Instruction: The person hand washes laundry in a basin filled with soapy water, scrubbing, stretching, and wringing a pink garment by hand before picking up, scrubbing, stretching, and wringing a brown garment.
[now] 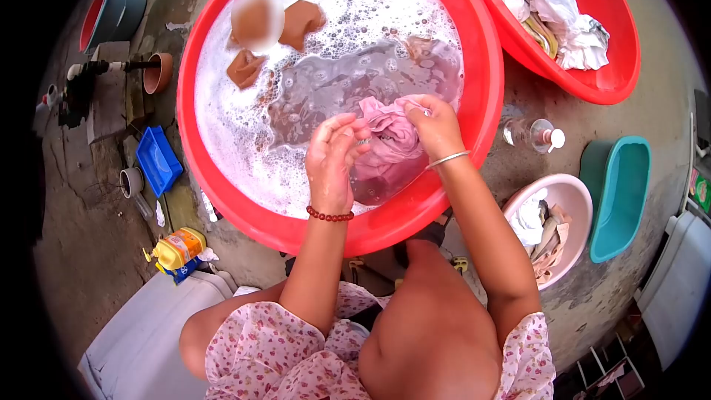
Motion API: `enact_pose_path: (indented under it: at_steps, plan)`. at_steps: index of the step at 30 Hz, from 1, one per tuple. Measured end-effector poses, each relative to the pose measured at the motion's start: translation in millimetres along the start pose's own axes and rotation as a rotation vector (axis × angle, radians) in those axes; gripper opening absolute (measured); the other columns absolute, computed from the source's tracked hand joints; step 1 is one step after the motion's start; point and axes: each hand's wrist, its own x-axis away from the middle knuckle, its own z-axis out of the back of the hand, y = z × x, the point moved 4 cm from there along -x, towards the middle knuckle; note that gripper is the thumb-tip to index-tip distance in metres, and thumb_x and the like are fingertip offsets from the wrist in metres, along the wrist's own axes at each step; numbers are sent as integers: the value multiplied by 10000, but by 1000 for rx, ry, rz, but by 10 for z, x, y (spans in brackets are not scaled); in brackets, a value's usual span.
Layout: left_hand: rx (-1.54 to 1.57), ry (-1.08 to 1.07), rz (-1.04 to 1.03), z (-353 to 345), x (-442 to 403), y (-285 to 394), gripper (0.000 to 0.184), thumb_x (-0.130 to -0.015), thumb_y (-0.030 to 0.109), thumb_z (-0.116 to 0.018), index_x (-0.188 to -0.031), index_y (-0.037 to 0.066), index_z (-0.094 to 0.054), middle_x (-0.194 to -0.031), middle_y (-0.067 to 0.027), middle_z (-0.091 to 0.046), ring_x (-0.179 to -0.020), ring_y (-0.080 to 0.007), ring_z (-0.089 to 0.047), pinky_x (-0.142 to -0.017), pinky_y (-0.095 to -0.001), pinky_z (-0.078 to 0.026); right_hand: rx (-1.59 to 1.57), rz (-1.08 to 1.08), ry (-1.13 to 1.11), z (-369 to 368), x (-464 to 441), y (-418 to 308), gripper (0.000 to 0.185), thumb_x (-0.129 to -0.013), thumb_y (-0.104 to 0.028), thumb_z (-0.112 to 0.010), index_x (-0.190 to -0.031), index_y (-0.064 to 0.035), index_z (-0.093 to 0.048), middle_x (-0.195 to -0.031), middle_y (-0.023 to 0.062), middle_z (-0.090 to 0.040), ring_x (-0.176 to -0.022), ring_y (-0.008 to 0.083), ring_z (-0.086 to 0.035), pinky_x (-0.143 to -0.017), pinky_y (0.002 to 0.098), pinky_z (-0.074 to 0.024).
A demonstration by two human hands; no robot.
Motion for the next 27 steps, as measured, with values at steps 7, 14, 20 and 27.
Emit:
enact_pose_path:
  at_steps: [7, 14, 20, 27]
  plan:
    - [-709, -395, -384, -58, 35, 370, 651, -726, 326, -742, -1245, 27, -487, -1149, -120, -574, -1064, -261, -550, -946, -352, -403, -158, -44, -222, -280, 483, -715, 202, -896, -139, -559, -967, 40, -623, -882, 67, -638, -758, 102, -586, -675, 238, -480]
    - [-132, -269, -369, 69, 12, 427, 317, -924, 210, -484, -1141, -19, -510, -1142, -144, -570, -1061, -242, -552, -929, -368, -420, -224, -7, -89, -142, 222, -882, 243, -891, -201, -583, -924, 35, -625, -809, 72, -643, -693, 100, -588, -615, 253, -475]
    - [678, 127, 271, 89, -123, -146, 248, -937, 300, -426, -957, 73, -526, -964, -81, -587, -917, -215, -575, -807, -374, -487, 715, 647, -70, -658, 821, -849, 302, -760, -241, -683, -577, -62, -524, -510, 94, -490, -458, 250, -516, -436, 350, -395]
    - [771, -42, 417, -313, 174, -299, 363, -953, 377, -378, -1117, 94, -535, -1054, -48, -609, -943, -193, -597, -792, -346, -505, 931, 806, 195, -602, 393, -770, 326, -780, -208, -661, -542, -51, -504, -509, 118, -469, -448, 275, -489, -428, 373, -363]
